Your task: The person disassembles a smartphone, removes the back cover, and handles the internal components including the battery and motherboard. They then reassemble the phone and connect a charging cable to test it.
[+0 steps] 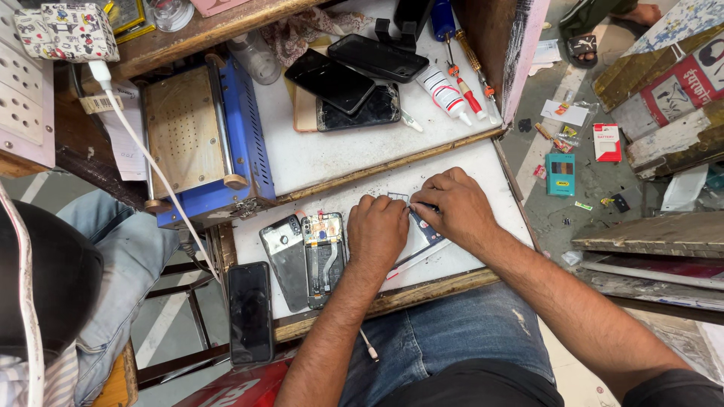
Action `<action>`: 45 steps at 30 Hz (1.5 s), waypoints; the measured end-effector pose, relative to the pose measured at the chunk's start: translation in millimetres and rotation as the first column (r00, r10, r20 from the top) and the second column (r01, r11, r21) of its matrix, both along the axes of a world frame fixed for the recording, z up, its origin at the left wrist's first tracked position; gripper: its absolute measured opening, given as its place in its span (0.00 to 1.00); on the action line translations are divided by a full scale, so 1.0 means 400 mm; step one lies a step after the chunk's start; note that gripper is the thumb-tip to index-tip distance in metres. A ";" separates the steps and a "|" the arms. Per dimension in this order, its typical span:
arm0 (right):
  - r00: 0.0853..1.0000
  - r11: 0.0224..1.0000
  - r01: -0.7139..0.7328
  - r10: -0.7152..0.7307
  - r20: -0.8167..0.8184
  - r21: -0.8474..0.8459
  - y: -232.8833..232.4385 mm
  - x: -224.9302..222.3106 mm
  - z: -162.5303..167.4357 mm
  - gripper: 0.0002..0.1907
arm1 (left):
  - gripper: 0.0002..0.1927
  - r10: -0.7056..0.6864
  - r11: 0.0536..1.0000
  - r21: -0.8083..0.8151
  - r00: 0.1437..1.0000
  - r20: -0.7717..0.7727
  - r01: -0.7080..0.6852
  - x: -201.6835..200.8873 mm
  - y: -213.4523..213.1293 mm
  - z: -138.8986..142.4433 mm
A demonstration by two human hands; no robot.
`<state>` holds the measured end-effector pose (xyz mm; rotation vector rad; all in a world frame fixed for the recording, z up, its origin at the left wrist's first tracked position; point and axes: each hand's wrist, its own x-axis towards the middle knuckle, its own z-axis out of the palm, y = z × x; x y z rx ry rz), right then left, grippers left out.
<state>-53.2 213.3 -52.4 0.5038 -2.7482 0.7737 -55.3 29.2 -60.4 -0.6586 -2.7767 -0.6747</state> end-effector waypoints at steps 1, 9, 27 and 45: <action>1.000 1.000 0.001 -0.001 0.000 0.001 0.000 0.001 0.000 0.10 | 0.08 -0.007 1.000 0.023 1.000 -0.010 0.007 0.000 -0.001 -0.001; 0.999 1.000 0.001 -0.001 0.054 0.004 -0.003 0.005 0.005 0.09 | 0.06 0.010 0.999 -0.035 0.999 -0.049 -0.012 0.006 0.008 -0.013; 0.983 0.995 -0.009 0.027 0.182 -0.103 0.009 -0.002 0.031 0.08 | 0.06 0.006 0.994 0.106 1.000 -0.022 -0.004 0.020 -0.004 -0.001; 0.988 0.999 0.017 -0.009 0.155 -0.046 0.003 0.004 0.011 0.08 | 0.09 0.103 0.983 0.129 0.973 0.205 -0.131 0.010 -0.012 0.009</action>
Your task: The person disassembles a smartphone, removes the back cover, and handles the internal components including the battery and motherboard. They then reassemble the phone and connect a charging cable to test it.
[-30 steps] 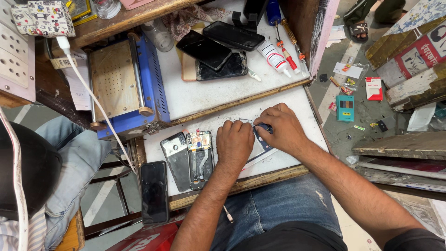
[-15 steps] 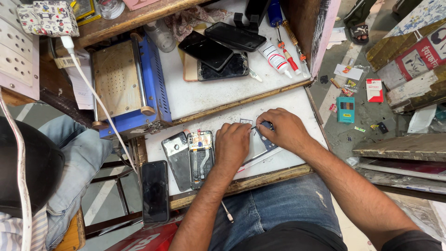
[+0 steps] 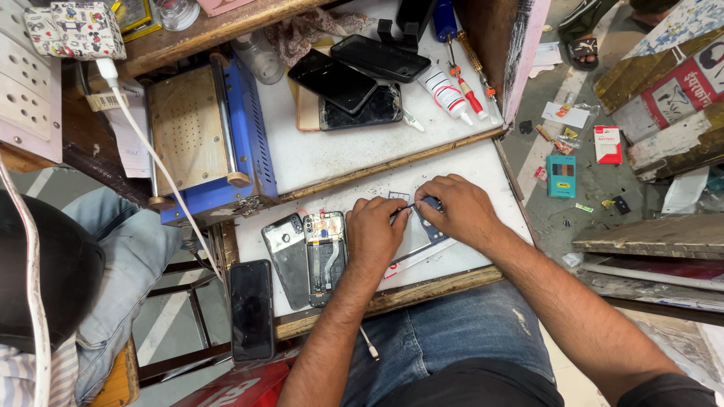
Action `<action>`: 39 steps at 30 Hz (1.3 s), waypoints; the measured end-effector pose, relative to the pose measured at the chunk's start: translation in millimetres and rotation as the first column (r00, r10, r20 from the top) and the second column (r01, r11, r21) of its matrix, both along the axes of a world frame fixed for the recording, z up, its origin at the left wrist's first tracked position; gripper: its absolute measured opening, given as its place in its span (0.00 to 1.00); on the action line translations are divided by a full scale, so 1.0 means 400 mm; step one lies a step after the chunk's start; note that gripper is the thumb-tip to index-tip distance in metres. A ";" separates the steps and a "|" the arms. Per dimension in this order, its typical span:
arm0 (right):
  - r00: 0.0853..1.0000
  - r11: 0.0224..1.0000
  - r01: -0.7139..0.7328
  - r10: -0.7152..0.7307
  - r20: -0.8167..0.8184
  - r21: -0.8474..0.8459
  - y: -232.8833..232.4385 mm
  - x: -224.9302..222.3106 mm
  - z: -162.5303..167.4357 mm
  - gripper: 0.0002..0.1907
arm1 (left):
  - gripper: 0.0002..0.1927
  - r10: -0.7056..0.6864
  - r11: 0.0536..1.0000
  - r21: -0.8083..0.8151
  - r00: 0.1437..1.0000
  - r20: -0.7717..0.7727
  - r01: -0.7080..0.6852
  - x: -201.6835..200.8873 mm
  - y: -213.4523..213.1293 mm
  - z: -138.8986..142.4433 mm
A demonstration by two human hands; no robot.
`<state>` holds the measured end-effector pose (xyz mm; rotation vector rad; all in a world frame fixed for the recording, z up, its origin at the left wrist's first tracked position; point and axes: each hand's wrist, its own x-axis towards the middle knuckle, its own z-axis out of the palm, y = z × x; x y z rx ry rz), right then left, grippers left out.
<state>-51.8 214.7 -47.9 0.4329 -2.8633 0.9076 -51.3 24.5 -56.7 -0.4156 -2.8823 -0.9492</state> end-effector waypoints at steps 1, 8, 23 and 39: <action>1.000 1.000 -0.003 0.003 -0.008 -0.004 0.001 0.000 0.000 0.08 | 0.08 -0.007 1.000 0.004 1.000 0.000 0.007 -0.002 -0.002 -0.001; 1.000 1.000 0.000 0.000 0.008 0.000 0.003 0.000 0.002 0.07 | 0.07 -0.076 0.996 -0.060 0.979 -0.188 0.066 0.002 -0.003 -0.015; 0.993 0.992 0.025 -0.011 0.114 -0.121 0.020 0.007 0.027 0.15 | 0.05 -0.120 0.993 -0.041 0.977 -0.177 0.114 0.016 -0.012 -0.016; 0.709 0.571 0.442 0.250 0.660 -0.692 0.025 -0.012 -0.013 0.09 | 0.11 -0.146 0.984 0.096 0.989 -0.032 0.148 0.015 -0.027 0.058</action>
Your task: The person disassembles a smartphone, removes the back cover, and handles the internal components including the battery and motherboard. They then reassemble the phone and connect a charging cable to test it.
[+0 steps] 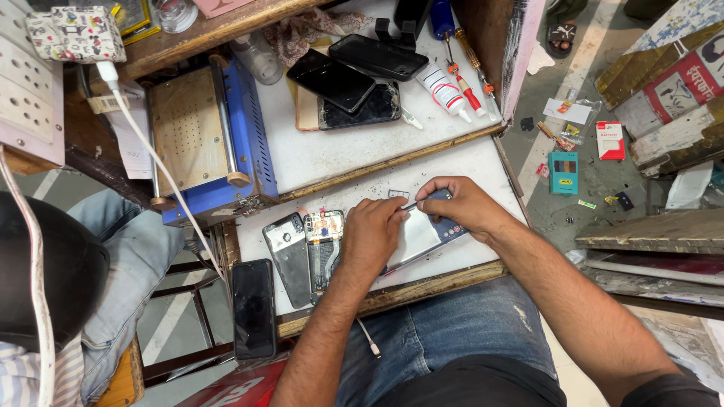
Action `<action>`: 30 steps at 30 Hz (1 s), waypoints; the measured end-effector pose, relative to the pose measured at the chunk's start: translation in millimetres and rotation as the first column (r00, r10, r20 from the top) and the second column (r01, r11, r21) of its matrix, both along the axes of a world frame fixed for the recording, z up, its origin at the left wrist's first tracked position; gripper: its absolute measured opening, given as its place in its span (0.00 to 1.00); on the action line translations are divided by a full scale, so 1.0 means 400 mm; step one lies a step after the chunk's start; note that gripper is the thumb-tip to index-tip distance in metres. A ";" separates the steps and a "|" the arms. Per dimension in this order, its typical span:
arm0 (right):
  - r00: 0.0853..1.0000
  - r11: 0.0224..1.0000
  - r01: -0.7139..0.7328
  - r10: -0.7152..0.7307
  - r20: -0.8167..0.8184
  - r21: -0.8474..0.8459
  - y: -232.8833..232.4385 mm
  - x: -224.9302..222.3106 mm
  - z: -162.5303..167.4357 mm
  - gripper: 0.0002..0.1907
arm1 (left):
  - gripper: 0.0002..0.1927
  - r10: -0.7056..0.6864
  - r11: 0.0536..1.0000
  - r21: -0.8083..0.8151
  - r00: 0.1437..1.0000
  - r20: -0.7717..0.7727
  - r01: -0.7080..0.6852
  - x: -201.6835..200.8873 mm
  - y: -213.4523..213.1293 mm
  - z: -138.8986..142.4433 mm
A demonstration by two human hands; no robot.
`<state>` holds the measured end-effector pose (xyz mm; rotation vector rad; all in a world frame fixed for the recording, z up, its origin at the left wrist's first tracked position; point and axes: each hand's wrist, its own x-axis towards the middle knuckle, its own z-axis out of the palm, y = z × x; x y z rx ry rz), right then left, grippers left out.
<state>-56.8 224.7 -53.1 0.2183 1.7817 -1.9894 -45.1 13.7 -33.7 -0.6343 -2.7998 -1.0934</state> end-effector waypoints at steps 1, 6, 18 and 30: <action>1.000 1.000 0.011 -0.011 0.008 -0.005 0.000 -0.002 -0.004 0.09 | 0.11 -0.002 1.000 0.002 1.000 -0.005 0.002 -0.001 -0.002 0.002; 0.999 0.999 0.041 -0.040 0.030 -0.027 0.004 -0.007 -0.021 0.09 | 0.07 0.024 1.000 0.002 0.994 -0.106 -0.024 0.008 0.003 0.011; 0.999 0.999 0.047 -0.047 0.015 0.013 0.006 -0.006 -0.039 0.09 | 0.09 0.036 0.990 -0.137 0.999 0.001 -0.035 -0.018 0.031 0.011; 0.999 0.999 0.047 -0.047 0.021 0.003 0.005 -0.010 -0.039 0.08 | 0.09 0.052 0.980 -0.180 0.985 -0.167 -0.083 -0.007 0.048 -0.018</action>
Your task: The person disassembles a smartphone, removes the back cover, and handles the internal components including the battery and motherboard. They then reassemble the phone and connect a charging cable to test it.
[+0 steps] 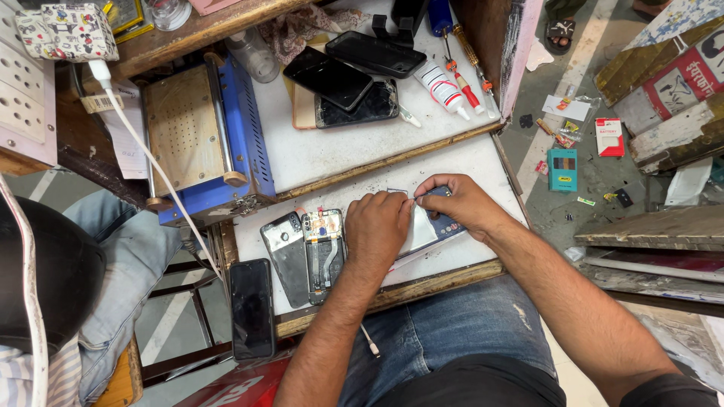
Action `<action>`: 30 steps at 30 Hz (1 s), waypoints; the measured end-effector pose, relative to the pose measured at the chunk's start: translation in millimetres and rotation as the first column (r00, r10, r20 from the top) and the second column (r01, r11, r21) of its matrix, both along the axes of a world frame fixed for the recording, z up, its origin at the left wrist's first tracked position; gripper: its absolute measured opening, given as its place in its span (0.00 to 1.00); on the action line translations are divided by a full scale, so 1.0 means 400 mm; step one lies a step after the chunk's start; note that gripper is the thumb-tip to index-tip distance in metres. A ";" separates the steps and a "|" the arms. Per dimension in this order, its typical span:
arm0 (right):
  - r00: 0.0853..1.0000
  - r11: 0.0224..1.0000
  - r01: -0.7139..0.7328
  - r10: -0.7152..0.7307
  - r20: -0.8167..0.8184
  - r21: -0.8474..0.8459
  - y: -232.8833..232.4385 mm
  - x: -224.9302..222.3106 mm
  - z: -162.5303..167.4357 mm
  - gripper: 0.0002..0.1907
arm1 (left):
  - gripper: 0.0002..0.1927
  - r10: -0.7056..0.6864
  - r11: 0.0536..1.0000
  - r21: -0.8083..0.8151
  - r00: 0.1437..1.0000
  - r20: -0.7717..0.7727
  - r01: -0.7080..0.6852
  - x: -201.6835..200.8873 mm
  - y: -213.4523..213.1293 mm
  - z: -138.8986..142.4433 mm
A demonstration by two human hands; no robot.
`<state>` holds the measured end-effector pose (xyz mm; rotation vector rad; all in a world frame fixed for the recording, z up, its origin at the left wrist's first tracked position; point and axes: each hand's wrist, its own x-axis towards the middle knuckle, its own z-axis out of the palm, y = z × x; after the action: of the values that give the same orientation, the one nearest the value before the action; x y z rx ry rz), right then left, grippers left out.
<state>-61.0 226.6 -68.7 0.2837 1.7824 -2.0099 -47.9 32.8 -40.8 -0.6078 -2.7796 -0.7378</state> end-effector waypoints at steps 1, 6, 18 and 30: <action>1.000 1.000 -0.002 0.003 0.007 -0.005 0.000 -0.001 0.000 0.07 | 0.09 0.003 1.000 -0.016 1.000 -0.022 -0.003 0.000 0.002 -0.003; 1.000 0.999 0.001 0.000 0.029 -0.051 0.004 -0.005 -0.001 0.08 | 0.09 -0.014 1.000 -0.024 0.998 -0.059 0.013 0.000 0.004 -0.014; 1.000 0.999 0.022 -0.023 0.005 0.034 -0.002 -0.002 -0.003 0.08 | 0.09 -0.023 0.999 -0.042 0.999 -0.048 0.021 0.003 0.006 -0.001; 1.000 0.997 0.024 -0.023 -0.004 0.067 -0.009 0.001 -0.005 0.07 | 0.08 -0.025 0.993 0.117 0.996 0.088 0.015 -0.004 -0.020 0.002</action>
<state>-60.5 222.9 -70.9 0.3241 1.8587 -1.9702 -49.6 24.9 -39.8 -0.5949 -2.7896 -0.9455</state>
